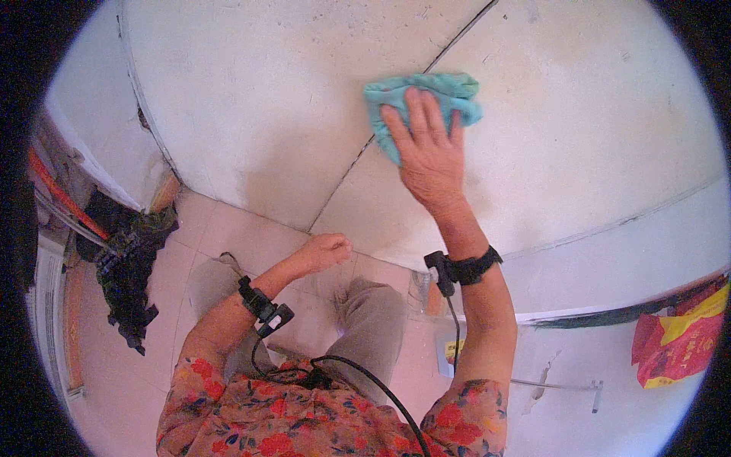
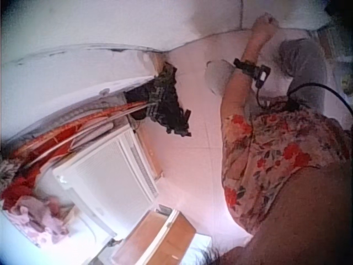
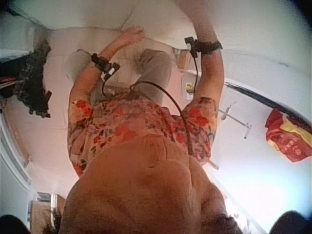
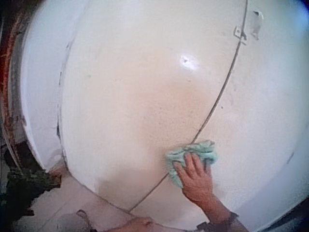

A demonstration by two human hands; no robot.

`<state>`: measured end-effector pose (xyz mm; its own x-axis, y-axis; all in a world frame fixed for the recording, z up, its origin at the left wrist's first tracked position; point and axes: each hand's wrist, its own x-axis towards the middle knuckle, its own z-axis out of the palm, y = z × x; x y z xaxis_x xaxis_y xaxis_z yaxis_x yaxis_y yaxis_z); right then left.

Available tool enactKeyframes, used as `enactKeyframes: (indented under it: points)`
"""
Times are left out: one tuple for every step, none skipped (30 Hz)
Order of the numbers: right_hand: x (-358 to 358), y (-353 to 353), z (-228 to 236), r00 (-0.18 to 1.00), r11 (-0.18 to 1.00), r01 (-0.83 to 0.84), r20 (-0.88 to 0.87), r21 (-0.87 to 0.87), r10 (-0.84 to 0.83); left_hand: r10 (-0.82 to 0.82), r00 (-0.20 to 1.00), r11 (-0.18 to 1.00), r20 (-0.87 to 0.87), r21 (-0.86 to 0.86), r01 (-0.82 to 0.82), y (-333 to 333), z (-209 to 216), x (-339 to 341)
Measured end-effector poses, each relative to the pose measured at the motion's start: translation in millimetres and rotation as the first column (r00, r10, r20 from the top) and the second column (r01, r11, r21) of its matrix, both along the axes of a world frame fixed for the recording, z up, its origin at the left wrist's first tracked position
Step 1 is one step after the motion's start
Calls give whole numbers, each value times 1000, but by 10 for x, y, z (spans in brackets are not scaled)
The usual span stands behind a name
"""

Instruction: The person wipes a white door and the adjacent wall with a cloth, using one hand to clean various sections of the surface.

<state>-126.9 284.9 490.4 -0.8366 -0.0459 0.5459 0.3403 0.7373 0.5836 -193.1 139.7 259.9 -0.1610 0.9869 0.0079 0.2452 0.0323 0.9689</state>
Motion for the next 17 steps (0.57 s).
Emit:
enactKeyframes:
  points:
    - [32, 37, 100, 998, 996, 64, 4, 54, -64, -1, 1000, 1000, -15, 21, 2, 3, -11, 2]
    - [16, 115, 223, 995, 992, 79, -70, 101, -72, 7, 999, 999, -35, 35, -6, -12, -41, -24]
    - [-28, 197, 383, 987, 985, 97, -143, 146, -76, 16, 998, 999, -56, 48, -14, -31, -73, -53]
    - [-59, 212, 627, 970, 979, 109, -236, 171, -67, 11, 995, 1000, -98, 10, -11, -55, -41, -59]
    - [-104, 249, 893, 940, 976, 126, -335, 177, -61, 9, 990, 1000, -141, -28, -13, -90, 33, -73]
    - [-124, 331, 1157, 905, 967, 92, -426, 237, 18, 3, 983, 998, -182, -59, -14, -108, 101, -78]
    - [-134, 512, 1450, 864, 944, 32, -483, 329, 139, -10, 981, 998, -192, -63, -2, -101, 130, -69]
    - [-228, 591, 1678, 829, 926, 15, -523, 377, 200, -7, 978, 997, -209, -78, -10, -127, 136, -104]
    - [-327, 631, 1883, 810, 912, -17, -529, 410, 253, -8, 975, 996, -221, -86, -11, -137, 155, -119]
    - [-264, 619, 2130, 811, 885, -11, -513, 466, 281, -33, 971, 999, -235, -48, 23, -50, 174, -9]
    - [-355, 603, 2201, 857, 874, 26, -461, 486, 231, -30, 965, 999, -260, -29, 23, -18, 134, 16]
    - [-433, 566, 2227, 897, 859, 66, -408, 507, 172, -29, 959, 1000, -283, -10, 27, 22, 98, 52]
    - [-842, 318, 1927, 902, 914, -10, -392, 405, 183, 11, 952, 999, -305, -43, -25, -79, 22, -117]
    - [-1090, -18, 1709, 923, 945, -36, -351, 324, 156, 2, 951, 999, -310, -46, -17, -94, 7, -135]
    - [-1232, -135, 1579, 952, 918, -123, -218, 376, 217, -8, 948, 999, -319, -52, -10, -115, 3, -154]
    - [-1276, -179, 1518, 975, 923, -115, -138, 366, 176, -29, 954, 997, -299, -76, 6, -90, 27, -123]
    - [-1255, -246, 1533, 970, 942, -161, -128, 296, 206, -50, 959, 995, -278, -100, 22, -63, 55, -83]
